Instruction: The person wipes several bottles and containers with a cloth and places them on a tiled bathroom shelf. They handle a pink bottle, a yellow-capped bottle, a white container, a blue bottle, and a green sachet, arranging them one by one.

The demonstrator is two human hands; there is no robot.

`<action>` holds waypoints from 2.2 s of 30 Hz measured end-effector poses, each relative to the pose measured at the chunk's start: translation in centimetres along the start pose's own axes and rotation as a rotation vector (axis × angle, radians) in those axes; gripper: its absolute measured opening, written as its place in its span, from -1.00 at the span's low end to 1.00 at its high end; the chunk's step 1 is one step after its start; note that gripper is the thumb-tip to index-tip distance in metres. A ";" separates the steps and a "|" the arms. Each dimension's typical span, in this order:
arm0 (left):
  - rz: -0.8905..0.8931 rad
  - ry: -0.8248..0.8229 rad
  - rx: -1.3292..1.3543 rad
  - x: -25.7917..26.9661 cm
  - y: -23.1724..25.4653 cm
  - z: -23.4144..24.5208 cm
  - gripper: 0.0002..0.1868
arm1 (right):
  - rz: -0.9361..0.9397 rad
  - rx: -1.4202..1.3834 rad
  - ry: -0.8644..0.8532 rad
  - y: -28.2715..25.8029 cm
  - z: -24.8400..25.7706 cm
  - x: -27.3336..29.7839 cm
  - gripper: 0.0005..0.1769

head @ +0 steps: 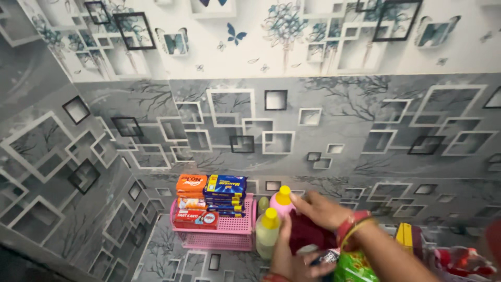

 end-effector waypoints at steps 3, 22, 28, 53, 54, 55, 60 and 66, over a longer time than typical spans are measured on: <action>-0.332 -0.077 -0.132 -1.5 1.4 -1.7 -0.49 | -0.032 0.109 -0.087 -2.5 5.2 -0.1 -0.26; -0.541 0.484 -2.123 -8.0 -0.8 -2.2 -0.19 | -0.013 0.539 -0.330 27.1 -2.4 -2.4 -0.11; -0.469 0.497 -2.169 -9.1 -0.7 -2.6 -0.27 | -0.137 0.691 -0.444 25.7 -8.3 -3.4 0.11; -0.300 0.492 -2.147 -6.6 -0.1 -4.8 -0.28 | -0.296 0.562 -0.777 33.3 -5.5 3.4 -0.04; -0.321 0.498 -2.148 -6.6 -0.1 -4.8 -0.29 | -0.350 0.538 -0.773 33.3 -5.2 4.0 -0.03; -0.341 0.503 -2.150 -6.6 -0.1 -4.7 -0.30 | -0.324 0.554 -0.789 33.2 -4.9 4.6 -0.05; -0.307 0.496 -2.192 -6.9 -0.2 -4.7 -0.27 | -0.412 0.603 -0.910 32.8 -3.0 6.9 -0.04; -0.271 0.512 -2.185 -7.5 -0.4 -4.9 -0.21 | -0.124 0.769 -1.066 33.2 -2.1 4.5 -0.44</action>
Point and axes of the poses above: each hand's wrist, its own x-axis away from the middle knuckle, its own z-axis out of the back of the hand, y = z × x, the point moved 1 cm from there along -x, towards the middle knuckle, and after that the axes turned 9 degrees about z, right-handed, at the moved point
